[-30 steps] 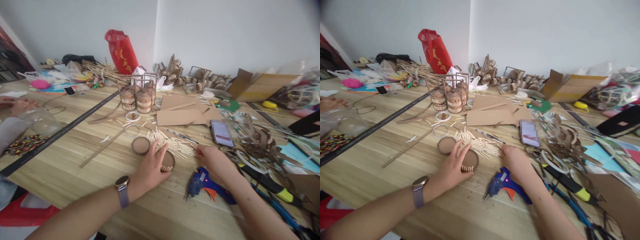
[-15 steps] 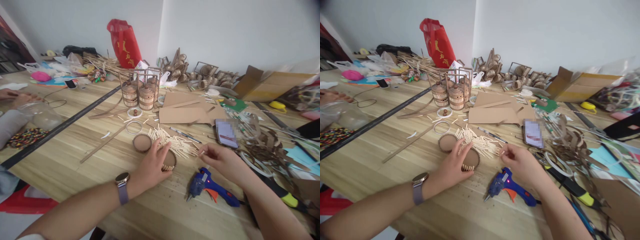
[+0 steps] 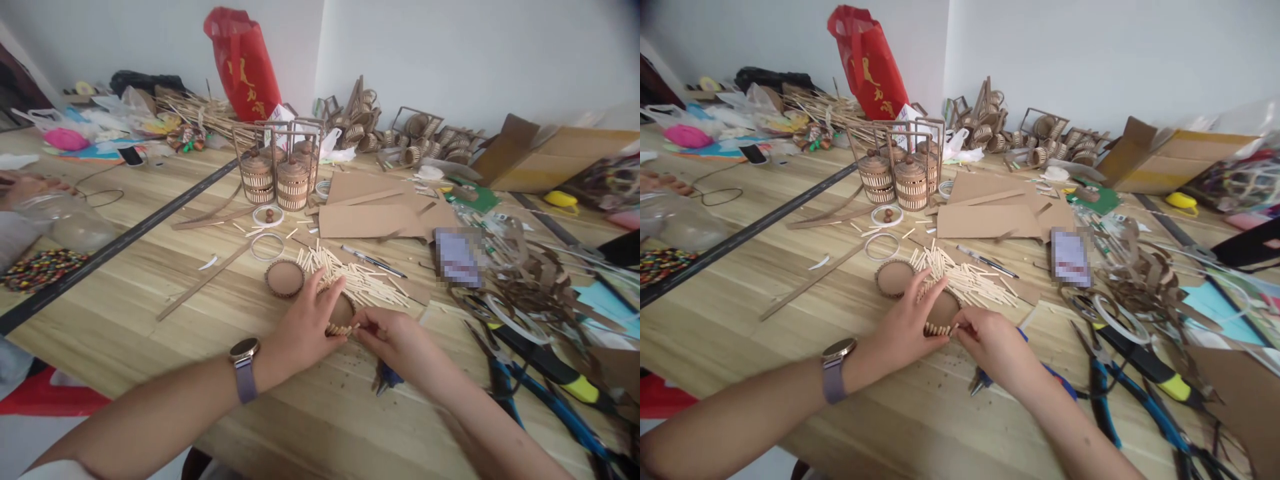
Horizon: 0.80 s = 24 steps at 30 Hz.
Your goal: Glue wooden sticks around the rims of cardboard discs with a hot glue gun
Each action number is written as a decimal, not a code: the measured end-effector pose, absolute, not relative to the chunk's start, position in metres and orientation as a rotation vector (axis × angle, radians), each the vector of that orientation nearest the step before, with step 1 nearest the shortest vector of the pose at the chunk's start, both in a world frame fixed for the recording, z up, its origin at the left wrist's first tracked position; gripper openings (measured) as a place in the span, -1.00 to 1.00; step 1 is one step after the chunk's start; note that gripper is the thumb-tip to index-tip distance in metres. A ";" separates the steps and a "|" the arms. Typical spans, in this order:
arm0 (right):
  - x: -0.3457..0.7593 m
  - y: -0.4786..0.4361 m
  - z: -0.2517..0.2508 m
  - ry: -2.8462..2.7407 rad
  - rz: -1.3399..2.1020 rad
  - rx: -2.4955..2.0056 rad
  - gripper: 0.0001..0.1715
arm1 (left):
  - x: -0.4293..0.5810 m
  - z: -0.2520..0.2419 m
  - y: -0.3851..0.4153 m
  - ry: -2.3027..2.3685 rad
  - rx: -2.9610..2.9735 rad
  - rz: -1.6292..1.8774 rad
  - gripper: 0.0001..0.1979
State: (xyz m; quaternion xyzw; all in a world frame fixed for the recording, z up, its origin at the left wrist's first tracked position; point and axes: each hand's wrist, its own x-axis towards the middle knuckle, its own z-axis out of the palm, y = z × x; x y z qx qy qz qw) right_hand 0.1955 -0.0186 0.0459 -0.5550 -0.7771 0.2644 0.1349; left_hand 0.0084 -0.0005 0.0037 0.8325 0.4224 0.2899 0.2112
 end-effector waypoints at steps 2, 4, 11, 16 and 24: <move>0.194 -0.018 0.044 -2.277 0.730 -1.603 -0.82 | 0.008 0.004 0.000 1.169 2.319 0.804 -0.06; 0.193 -0.019 0.044 -2.292 0.705 -1.577 -0.84 | 0.008 0.005 0.000 1.162 2.317 0.807 -0.07; 0.191 -0.020 0.042 -2.315 0.708 -1.429 -0.85 | 0.008 0.003 0.001 1.146 2.333 0.834 -0.04; 0.193 -0.021 0.040 -2.298 0.735 -1.413 -0.84 | 0.009 0.003 0.001 1.119 2.347 0.847 0.02; 0.193 -0.020 0.039 -2.301 0.721 -1.405 -0.85 | 0.013 0.003 -0.001 1.192 2.338 0.838 0.01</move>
